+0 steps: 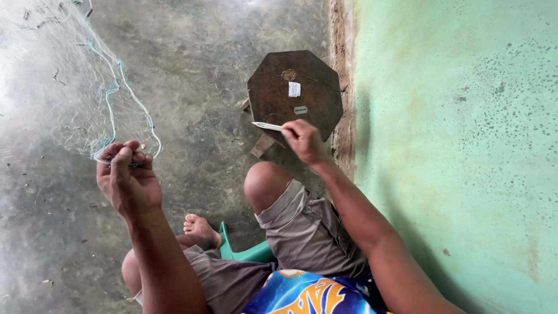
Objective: Weaving a fishing net using a wooden shuttle
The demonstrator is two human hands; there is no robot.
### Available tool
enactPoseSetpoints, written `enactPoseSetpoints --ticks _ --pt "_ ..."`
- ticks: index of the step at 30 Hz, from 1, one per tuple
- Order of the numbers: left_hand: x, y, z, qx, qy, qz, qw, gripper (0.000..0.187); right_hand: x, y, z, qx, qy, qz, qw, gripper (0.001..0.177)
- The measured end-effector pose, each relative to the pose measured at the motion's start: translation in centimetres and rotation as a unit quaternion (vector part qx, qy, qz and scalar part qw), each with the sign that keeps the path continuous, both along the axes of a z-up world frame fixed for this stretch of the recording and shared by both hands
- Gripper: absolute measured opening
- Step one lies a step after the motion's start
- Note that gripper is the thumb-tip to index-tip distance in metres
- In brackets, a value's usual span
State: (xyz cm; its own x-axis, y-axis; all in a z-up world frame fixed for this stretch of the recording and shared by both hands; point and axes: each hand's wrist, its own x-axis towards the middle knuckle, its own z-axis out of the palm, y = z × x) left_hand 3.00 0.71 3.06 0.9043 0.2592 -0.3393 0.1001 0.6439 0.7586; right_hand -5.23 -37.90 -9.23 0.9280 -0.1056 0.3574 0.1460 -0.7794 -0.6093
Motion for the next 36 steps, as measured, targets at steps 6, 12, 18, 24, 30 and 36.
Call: enactPoseSetpoints --ticks 6,12,18,24,30,36 --pt "0.0 -0.6 -1.1 0.000 -0.033 -0.015 0.999 0.011 2.0 3.3 -2.8 -0.062 0.138 -0.031 0.988 0.038" --pt "0.1 -1.1 -2.5 -0.026 -0.080 -0.039 0.996 0.013 1.4 3.3 -3.1 -0.093 0.116 -0.042 0.988 0.017" --pt "-0.1 -1.5 -2.0 -0.037 -0.085 -0.047 0.995 0.013 2.1 7.6 4.6 0.246 0.085 0.043 0.965 0.009" --pt "0.6 -0.2 -1.8 -0.030 -0.093 -0.046 0.994 0.014 2.4 12.9 8.5 0.462 0.123 0.083 0.874 0.014" --pt "1.1 3.0 -2.6 -0.029 -0.099 -0.046 0.994 0.013 -3.1 20.5 7.6 0.461 0.209 0.123 0.854 0.019" --pt "1.2 4.2 -0.7 -0.010 -0.115 -0.030 0.993 0.011 -8.5 24.9 5.6 0.490 0.294 0.182 0.800 0.017"
